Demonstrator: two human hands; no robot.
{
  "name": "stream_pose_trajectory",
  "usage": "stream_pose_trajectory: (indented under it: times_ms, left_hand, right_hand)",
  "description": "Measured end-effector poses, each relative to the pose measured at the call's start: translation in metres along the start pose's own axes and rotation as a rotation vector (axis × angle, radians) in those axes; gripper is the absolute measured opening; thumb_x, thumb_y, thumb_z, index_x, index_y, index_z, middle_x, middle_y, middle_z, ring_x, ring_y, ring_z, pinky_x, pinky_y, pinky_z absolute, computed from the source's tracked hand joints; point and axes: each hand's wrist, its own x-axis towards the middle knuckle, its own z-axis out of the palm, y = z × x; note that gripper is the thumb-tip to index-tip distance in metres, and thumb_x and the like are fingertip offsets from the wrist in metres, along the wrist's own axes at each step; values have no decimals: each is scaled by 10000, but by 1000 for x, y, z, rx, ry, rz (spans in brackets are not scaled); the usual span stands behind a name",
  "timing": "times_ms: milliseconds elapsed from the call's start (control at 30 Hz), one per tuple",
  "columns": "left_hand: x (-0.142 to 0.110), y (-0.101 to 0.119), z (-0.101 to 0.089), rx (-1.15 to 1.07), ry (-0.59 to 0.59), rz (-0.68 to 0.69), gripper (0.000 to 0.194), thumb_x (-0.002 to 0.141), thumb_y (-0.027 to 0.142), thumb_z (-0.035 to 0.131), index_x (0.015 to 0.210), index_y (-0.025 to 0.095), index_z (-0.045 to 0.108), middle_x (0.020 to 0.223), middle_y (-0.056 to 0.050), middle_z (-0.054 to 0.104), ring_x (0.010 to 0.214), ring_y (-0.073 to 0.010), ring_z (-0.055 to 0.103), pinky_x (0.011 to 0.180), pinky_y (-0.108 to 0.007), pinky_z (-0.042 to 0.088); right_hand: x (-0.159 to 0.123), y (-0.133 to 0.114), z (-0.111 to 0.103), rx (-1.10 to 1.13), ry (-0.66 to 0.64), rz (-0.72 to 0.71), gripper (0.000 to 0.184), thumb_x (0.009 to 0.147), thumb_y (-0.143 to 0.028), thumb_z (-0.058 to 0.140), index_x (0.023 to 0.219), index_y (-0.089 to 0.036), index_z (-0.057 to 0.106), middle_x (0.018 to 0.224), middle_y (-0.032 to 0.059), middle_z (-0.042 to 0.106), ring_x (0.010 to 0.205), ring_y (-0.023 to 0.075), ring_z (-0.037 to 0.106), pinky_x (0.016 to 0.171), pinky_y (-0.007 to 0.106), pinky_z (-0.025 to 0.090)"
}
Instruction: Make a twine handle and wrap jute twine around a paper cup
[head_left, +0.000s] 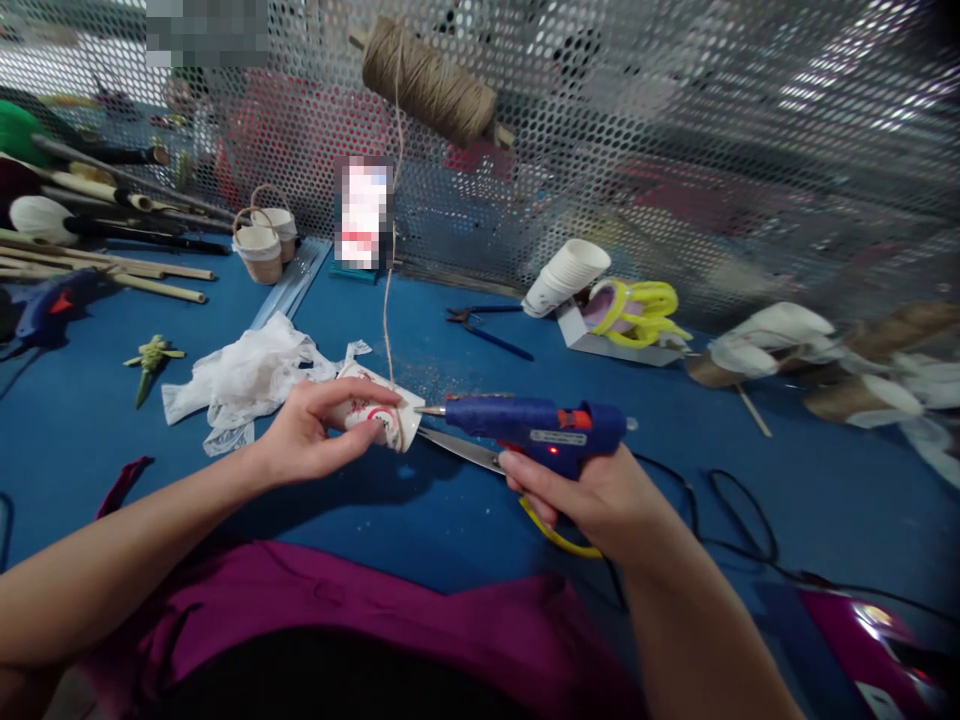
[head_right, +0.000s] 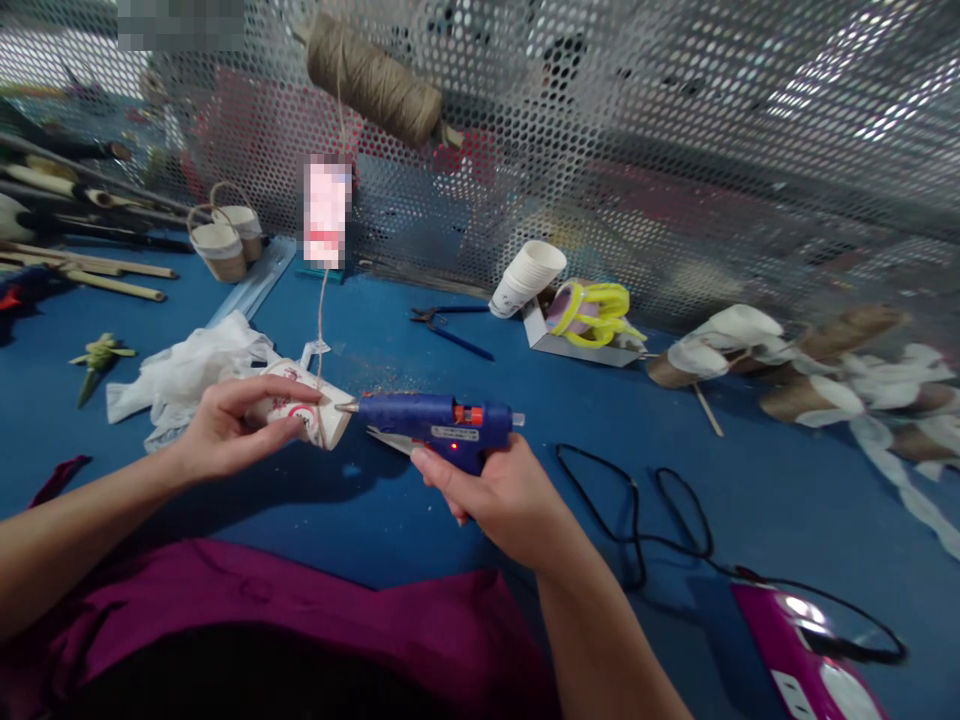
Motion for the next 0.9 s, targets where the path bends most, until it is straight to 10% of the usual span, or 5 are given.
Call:
stream_pose_trajectory:
  times_ms: [367, 633, 900]
  left_hand:
    - [2, 5, 0, -84, 48, -96, 154, 733, 167, 592, 867, 148, 665, 855, -67, 704, 703, -125, 622, 591, -196, 484]
    - [2, 3, 1, -180, 54, -207, 170, 741, 196, 593, 891, 148, 658, 896, -77, 701, 728, -137, 632, 603, -203, 499]
    - [2, 7, 3, -113, 46, -149, 163, 733, 183, 584, 867, 136, 664, 891, -91, 703, 731, -143, 638, 596, -200, 494]
  right_hand:
    - [10, -4, 0, 47, 86, 64, 281, 760, -440, 551, 691, -175, 614, 399, -50, 445, 399, 97, 447, 435, 237, 401]
    - [58, 37, -16, -157, 457, 185, 311, 705, -459, 583, 736, -150, 596, 624, 26, 590, 577, 152, 555, 540, 283, 437]
    - [88, 62, -12, -250, 441, 268, 317, 745, -474, 527, 664, -168, 510, 480, 25, 538, 415, 152, 526, 450, 312, 439]
